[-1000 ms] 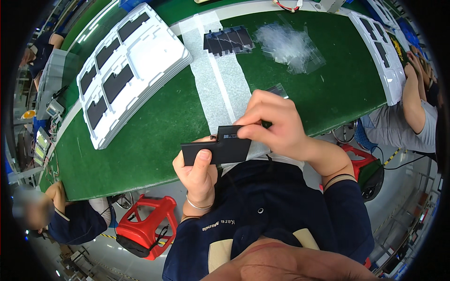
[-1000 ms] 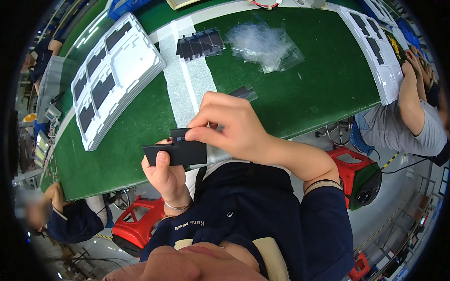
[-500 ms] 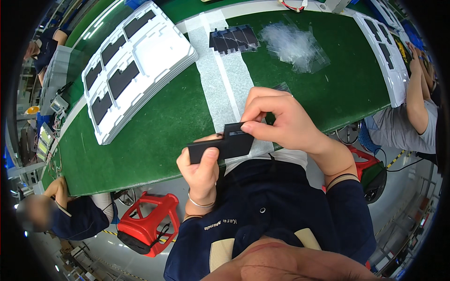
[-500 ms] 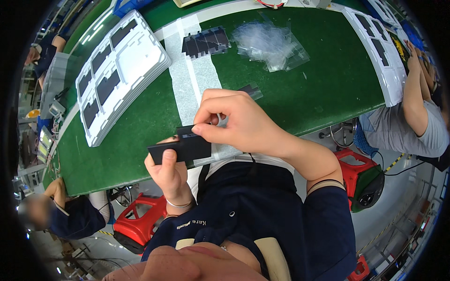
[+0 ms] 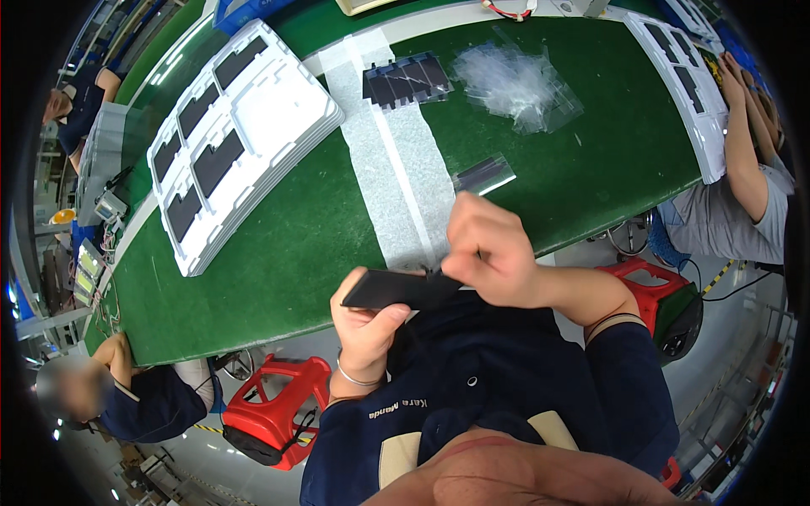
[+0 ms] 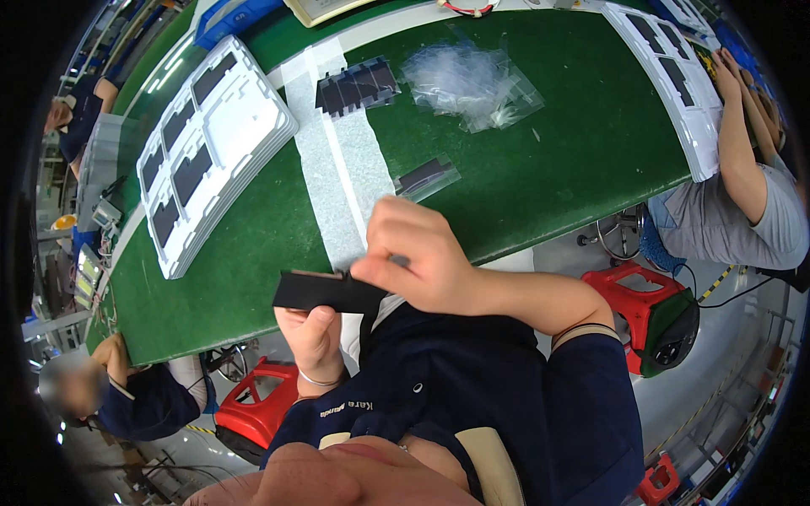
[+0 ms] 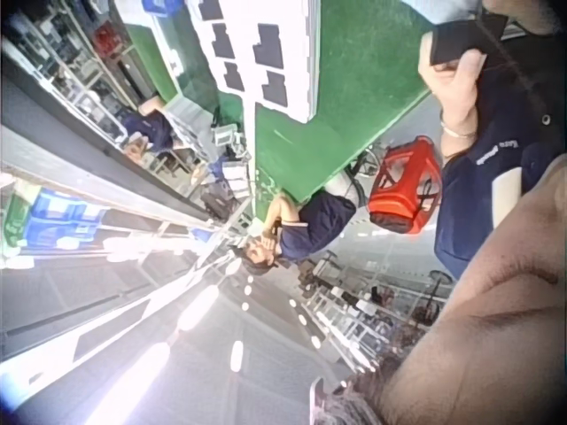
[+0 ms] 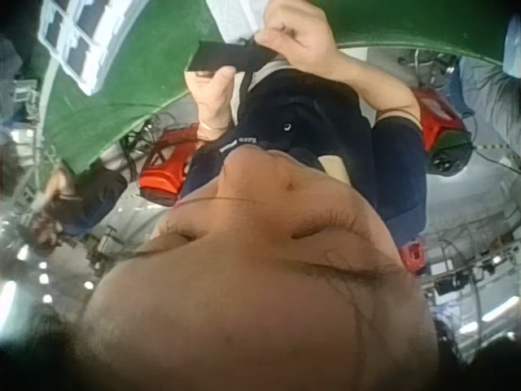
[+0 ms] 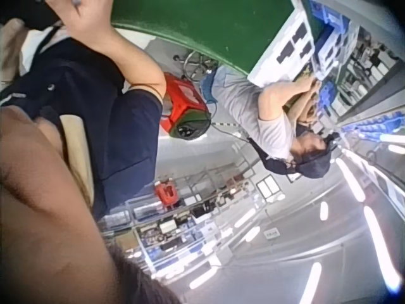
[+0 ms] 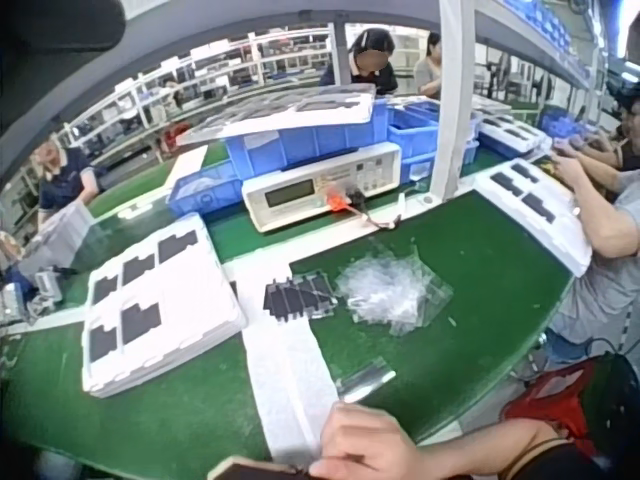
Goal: The recorder is assembling small black electronic components on a production line, fitting them into trays and applying covers.
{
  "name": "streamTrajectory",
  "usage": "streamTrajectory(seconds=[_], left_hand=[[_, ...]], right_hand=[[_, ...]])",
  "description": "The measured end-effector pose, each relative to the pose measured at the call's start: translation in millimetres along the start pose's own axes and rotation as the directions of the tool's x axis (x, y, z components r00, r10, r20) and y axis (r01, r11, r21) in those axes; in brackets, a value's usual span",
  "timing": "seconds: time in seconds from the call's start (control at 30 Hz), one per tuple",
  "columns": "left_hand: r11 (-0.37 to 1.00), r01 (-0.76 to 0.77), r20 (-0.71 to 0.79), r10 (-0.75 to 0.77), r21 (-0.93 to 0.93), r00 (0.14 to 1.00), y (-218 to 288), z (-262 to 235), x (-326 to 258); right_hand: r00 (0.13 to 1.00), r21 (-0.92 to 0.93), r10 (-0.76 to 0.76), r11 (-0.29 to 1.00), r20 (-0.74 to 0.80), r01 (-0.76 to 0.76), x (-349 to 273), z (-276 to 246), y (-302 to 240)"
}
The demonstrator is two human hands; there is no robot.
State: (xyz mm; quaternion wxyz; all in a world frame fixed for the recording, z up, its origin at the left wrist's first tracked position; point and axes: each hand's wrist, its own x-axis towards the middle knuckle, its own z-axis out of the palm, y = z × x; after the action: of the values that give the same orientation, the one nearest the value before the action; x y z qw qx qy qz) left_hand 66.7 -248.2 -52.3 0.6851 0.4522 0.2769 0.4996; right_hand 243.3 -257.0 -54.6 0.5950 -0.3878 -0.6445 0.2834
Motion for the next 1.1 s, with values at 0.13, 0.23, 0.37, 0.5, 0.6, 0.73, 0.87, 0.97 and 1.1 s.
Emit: streamTrajectory(seconds=[0.13, 0.23, 0.37, 0.5, 0.6, 0.73, 0.87, 0.97, 1.1], left_hand=[[0.991, -0.018, 0.014, 0.02, -0.136, 1.0, 1.3, -25.3, 3.0], [0.845, -0.3, 0.042, 0.315, 0.442, 0.948, 40.0, -34.6, 24.7], [-0.145, -0.551, 0.566, 0.316, 0.822, 0.761, 82.6, -35.6, 73.3], [-0.377, -0.462, 0.588, 0.375, 0.803, 0.717, 80.3, -56.4, 143.7], [-0.515, -0.404, 0.605, 0.313, 0.756, 0.732, 63.8, -69.6, 175.9], [-0.572, -0.354, 0.563, 0.24, 0.74, 0.791, 36.4, -68.1, 191.2], [-0.488, -0.394, 0.526, 0.165, 0.779, 0.834, 44.1, -63.1, 198.9], [-0.25, -0.503, 0.56, 0.303, 0.828, 0.771, 47.2, -37.6, 176.2], [0.896, 0.082, 0.508, -0.32, 0.436, 0.8, 52.2, -7.1, 135.8]], right_hand=[[0.936, -0.139, -0.251, 0.947, 0.248, 0.291, 4.1, -26.3, -11.0], [0.945, -0.716, 0.028, 0.659, 0.326, 0.228, -1.2, -47.6, -18.2], [0.933, -0.759, 0.202, 0.643, 0.297, 0.102, -20.8, -57.4, -16.3], [0.886, -0.683, 0.13, 0.69, 0.445, 0.242, -32.5, -57.8, -21.8], [0.916, -0.619, -0.078, 0.715, 0.393, 0.327, -41.2, -52.4, -13.6], [0.914, -0.556, -0.199, 0.741, 0.354, 0.377, -43.3, -46.2, -10.1], [0.88, -0.425, -0.213, 0.811, 0.426, 0.402, -27.5, -50.0, -7.4], [0.852, -0.392, -0.274, 0.796, 0.446, 0.461, 14.0, -59.9, -8.7], [0.889, -0.314, -0.247, 0.871, 0.385, 0.378, 73.4, -54.9, 2.8]])
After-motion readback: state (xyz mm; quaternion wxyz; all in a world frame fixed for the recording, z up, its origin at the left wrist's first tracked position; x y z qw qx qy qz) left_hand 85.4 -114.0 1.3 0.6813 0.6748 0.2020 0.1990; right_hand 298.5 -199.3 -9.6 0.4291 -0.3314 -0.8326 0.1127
